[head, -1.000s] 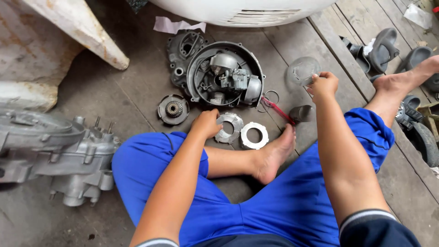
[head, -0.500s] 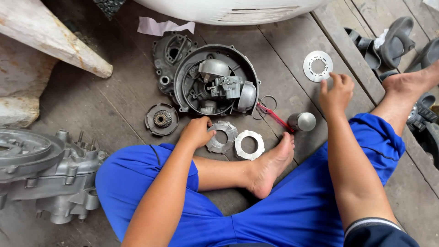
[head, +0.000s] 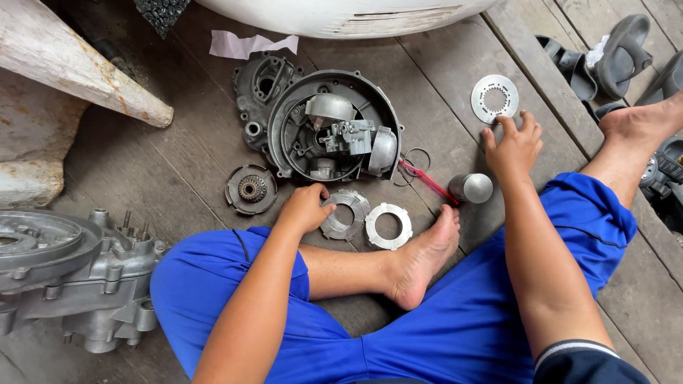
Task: Cleaning a piston and assembling a motorcycle clutch mechanism and gears into the engine casing.
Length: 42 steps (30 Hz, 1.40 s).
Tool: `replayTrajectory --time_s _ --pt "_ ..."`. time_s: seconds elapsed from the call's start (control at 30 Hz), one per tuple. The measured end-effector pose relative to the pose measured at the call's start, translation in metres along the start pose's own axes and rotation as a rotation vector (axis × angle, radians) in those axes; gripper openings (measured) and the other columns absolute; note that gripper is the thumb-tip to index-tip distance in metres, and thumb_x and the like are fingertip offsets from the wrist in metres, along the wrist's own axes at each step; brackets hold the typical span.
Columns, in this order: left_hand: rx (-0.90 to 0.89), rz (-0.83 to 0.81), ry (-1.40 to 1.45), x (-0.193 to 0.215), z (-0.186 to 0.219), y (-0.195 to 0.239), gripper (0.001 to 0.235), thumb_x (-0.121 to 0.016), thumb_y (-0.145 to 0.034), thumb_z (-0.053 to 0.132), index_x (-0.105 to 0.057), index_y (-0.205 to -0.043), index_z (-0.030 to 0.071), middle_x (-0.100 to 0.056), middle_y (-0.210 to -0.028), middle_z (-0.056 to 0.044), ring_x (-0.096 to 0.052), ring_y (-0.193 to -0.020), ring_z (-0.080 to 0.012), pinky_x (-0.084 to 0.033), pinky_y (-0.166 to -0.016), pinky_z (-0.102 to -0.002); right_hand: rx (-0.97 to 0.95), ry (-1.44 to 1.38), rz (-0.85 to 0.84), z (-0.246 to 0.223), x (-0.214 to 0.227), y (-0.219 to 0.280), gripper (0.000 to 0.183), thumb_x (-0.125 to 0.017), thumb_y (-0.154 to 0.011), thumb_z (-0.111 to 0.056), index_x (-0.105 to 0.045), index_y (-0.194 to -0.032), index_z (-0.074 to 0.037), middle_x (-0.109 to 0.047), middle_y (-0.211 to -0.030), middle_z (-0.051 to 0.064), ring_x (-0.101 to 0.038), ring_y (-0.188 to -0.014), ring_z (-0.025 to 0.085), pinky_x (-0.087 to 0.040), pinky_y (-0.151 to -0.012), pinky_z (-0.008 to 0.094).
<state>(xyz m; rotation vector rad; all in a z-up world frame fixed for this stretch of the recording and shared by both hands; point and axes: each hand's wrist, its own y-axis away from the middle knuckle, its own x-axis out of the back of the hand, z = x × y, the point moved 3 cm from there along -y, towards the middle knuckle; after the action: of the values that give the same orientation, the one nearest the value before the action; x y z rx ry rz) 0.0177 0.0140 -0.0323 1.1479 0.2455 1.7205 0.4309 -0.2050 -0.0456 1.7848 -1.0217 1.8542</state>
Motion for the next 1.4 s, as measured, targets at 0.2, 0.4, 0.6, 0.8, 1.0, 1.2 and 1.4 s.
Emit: replayTrajectory --time_s 0.2,0.4,0.6,0.8,1.0,1.2,1.4 --pt "-0.006 0.010 0.006 0.001 0.000 -0.001 0.032 -0.073 -0.087 0.035 -0.070 -0.110 0.013 -0.073 -0.105 -0.018 -0.069 -0.113 -0.0362 -0.057 -0.093 -0.047 -0.057 -0.078 -0.057 0.007 -0.011 -0.018 0.034 -0.079 -0.100 -0.039 -0.073 -0.126 -0.017 -0.051 -0.138 0.014 -0.046 -0.126 0.041 -0.044 -0.091 0.055" --pt "0.007 0.001 0.007 -0.001 0.000 -0.001 0.033 -0.072 -0.087 0.035 -0.070 -0.110 0.012 -0.073 -0.108 -0.018 -0.069 -0.115 -0.0364 -0.056 -0.094 -0.047 -0.335 -0.220 -0.249 0.006 -0.004 -0.063 0.091 -0.091 -0.089 -0.051 -0.042 -0.153 -0.010 -0.051 -0.134 0.023 -0.049 -0.127 0.045 -0.045 -0.097 0.062" --pt "0.012 -0.005 0.024 0.004 0.003 0.003 0.032 -0.072 -0.087 0.034 -0.070 -0.110 0.012 -0.072 -0.109 -0.018 -0.069 -0.115 -0.0363 -0.057 -0.094 -0.047 -0.527 -0.408 -0.438 0.009 -0.008 -0.085 0.100 -0.098 -0.079 -0.029 -0.037 -0.155 -0.007 -0.045 -0.139 0.030 -0.045 -0.135 0.051 -0.042 -0.105 0.061" --pt "-0.018 0.111 -0.015 -0.005 -0.001 -0.002 0.033 -0.075 -0.085 0.031 -0.069 -0.109 0.009 -0.075 -0.096 -0.013 -0.071 -0.086 -0.0316 -0.056 -0.080 -0.044 -0.521 -0.218 -0.364 0.015 -0.016 -0.096 0.042 -0.078 -0.099 -0.037 -0.059 -0.125 -0.010 -0.048 -0.129 0.021 -0.041 -0.124 0.042 -0.041 -0.098 0.058" --pt "-0.001 0.103 -0.029 -0.002 0.000 -0.001 0.035 -0.075 -0.085 0.033 -0.069 -0.111 0.010 -0.075 -0.097 -0.012 -0.071 -0.088 -0.0324 -0.056 -0.080 -0.045 -0.632 -0.268 -0.370 0.080 -0.055 -0.098 0.035 -0.084 -0.087 -0.033 -0.068 -0.086 -0.002 -0.064 -0.078 0.013 -0.057 -0.062 0.025 -0.051 -0.051 0.042" --pt "0.004 0.063 -0.035 0.000 0.004 -0.001 0.035 -0.074 -0.087 0.033 -0.068 -0.112 0.009 -0.075 -0.098 -0.012 -0.072 -0.087 -0.0310 -0.056 -0.081 -0.044 -0.520 -0.321 -0.329 0.081 -0.018 -0.072 0.015 -0.079 -0.087 -0.016 -0.067 -0.088 -0.007 -0.066 -0.082 0.011 -0.063 -0.070 0.025 -0.054 -0.063 0.040" --pt "-0.015 0.106 -0.037 -0.006 -0.001 -0.003 0.034 -0.075 -0.086 0.034 -0.069 -0.108 0.010 -0.075 -0.097 -0.012 -0.071 -0.089 -0.0320 -0.056 -0.082 -0.044 -0.409 -0.218 -0.297 0.095 -0.013 -0.057 0.030 -0.084 -0.084 -0.008 -0.073 -0.104 0.010 -0.070 -0.097 0.028 -0.070 -0.085 0.038 -0.058 -0.075 0.045"
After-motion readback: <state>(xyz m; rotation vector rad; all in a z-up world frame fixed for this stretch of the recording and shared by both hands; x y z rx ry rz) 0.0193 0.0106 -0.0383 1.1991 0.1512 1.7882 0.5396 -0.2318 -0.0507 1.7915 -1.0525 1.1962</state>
